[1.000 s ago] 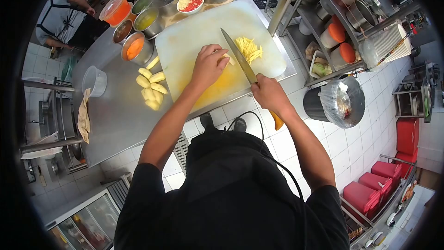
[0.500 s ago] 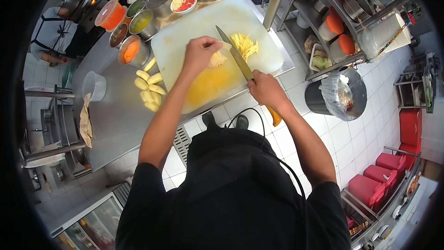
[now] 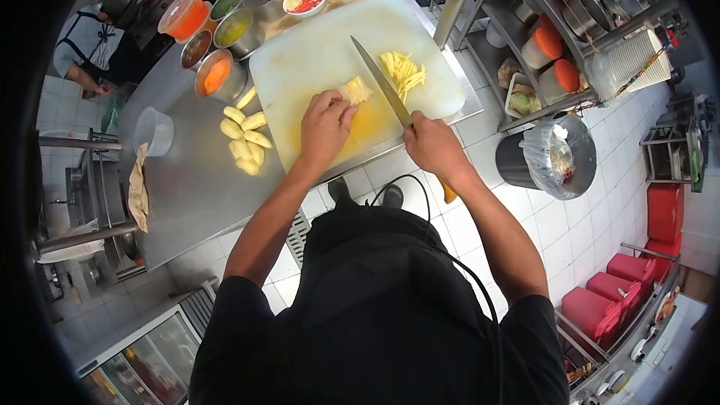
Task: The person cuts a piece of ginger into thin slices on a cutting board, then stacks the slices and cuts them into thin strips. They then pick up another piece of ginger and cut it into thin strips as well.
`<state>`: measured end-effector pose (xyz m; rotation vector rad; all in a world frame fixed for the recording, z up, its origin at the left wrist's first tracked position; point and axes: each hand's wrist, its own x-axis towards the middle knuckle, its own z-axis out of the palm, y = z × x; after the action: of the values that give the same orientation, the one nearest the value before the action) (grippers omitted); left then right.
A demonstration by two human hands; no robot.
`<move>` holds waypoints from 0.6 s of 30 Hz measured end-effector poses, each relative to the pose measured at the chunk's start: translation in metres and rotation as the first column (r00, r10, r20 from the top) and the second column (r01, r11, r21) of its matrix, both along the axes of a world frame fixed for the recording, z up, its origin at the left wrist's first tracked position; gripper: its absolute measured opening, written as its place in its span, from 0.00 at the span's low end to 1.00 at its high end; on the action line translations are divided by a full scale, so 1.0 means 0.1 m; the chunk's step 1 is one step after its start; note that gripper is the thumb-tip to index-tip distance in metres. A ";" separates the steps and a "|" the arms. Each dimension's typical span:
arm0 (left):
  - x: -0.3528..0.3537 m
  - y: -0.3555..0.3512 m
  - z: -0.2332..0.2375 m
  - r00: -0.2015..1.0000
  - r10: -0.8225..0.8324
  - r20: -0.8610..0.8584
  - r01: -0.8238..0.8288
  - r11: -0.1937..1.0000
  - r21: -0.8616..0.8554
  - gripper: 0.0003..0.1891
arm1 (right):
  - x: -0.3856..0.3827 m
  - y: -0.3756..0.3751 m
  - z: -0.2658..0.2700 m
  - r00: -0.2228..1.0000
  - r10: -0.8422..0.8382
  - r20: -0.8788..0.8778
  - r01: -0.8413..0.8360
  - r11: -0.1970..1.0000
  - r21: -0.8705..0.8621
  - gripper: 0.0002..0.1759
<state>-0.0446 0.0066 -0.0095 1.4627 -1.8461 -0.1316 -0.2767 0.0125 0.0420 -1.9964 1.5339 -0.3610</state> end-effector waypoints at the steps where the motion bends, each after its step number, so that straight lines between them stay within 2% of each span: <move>1: 0.01 -0.02 0.01 1.000 -0.018 -0.009 0.018 1.000 -0.015 0.05 | 0.02 0.01 0.02 1.000 0.005 -0.009 -0.005 1.000 -0.026 0.14; 6: 0.08 -0.21 0.04 0.989 -0.143 -0.029 0.142 0.989 -0.031 0.14 | 0.21 -0.09 0.17 0.996 0.027 -0.080 -0.024 0.999 0.036 0.13; 15: 0.12 -0.29 -0.12 0.975 -0.202 0.093 0.197 0.978 0.063 0.26 | 0.46 -0.30 0.10 0.978 0.087 -0.190 -0.086 0.996 0.012 0.13; 18: 0.12 -0.26 -0.15 0.977 -0.198 0.081 0.195 0.980 0.042 0.26 | 0.49 -0.26 0.16 0.971 0.100 -0.217 -0.097 0.995 0.023 0.13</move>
<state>-0.0323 -0.0198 -0.0243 1.3230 -2.0658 -0.2002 -0.2282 -0.0136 0.0582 -2.1514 1.5541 -0.0933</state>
